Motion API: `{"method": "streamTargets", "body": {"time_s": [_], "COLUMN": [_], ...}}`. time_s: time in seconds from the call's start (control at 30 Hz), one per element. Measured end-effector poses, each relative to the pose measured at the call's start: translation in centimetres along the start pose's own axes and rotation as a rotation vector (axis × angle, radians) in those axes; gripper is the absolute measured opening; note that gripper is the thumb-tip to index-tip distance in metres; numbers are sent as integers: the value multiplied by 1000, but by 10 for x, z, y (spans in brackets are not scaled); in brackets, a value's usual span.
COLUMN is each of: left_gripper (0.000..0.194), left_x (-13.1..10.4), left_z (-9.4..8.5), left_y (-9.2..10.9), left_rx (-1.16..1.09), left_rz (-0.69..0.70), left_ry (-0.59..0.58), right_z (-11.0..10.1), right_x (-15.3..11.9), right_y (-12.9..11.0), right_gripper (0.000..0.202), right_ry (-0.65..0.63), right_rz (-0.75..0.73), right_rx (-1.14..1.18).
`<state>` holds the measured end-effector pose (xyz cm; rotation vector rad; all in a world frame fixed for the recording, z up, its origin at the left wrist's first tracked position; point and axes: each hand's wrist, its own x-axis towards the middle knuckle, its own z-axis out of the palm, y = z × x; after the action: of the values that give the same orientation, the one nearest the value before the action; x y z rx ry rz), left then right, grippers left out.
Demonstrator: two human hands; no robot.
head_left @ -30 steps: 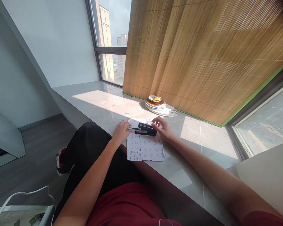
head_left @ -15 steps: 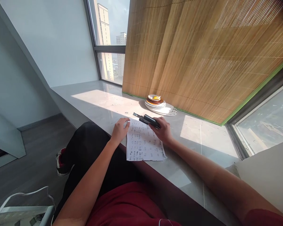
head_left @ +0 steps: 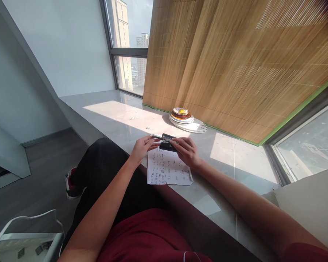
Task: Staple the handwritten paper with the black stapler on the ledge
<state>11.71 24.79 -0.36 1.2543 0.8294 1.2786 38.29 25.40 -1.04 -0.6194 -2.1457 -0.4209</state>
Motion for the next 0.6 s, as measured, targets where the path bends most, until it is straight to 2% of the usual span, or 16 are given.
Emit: {"method": "streamTargets", "body": {"time_s": [0.13, 0.3, 0.6], "left_gripper": [31, 23, 17], "left_x": [2, 4, 5], "left_z": [-2, -6, -10], "left_y": [-3, -4, -6], "left_rx": [-48, -112, -158], "left_rz": [-9, -75, -146], "left_ry": [-7, -36, -64], "right_z": [-2, -3, -5], "right_x": [-5, -8, -7], "right_y": [3, 3, 5], "right_gripper": [53, 47, 39], "right_ry": [-68, -76, -173], "right_rz": [-4, -9, -38], "right_rx": [-37, -75, -123]}}
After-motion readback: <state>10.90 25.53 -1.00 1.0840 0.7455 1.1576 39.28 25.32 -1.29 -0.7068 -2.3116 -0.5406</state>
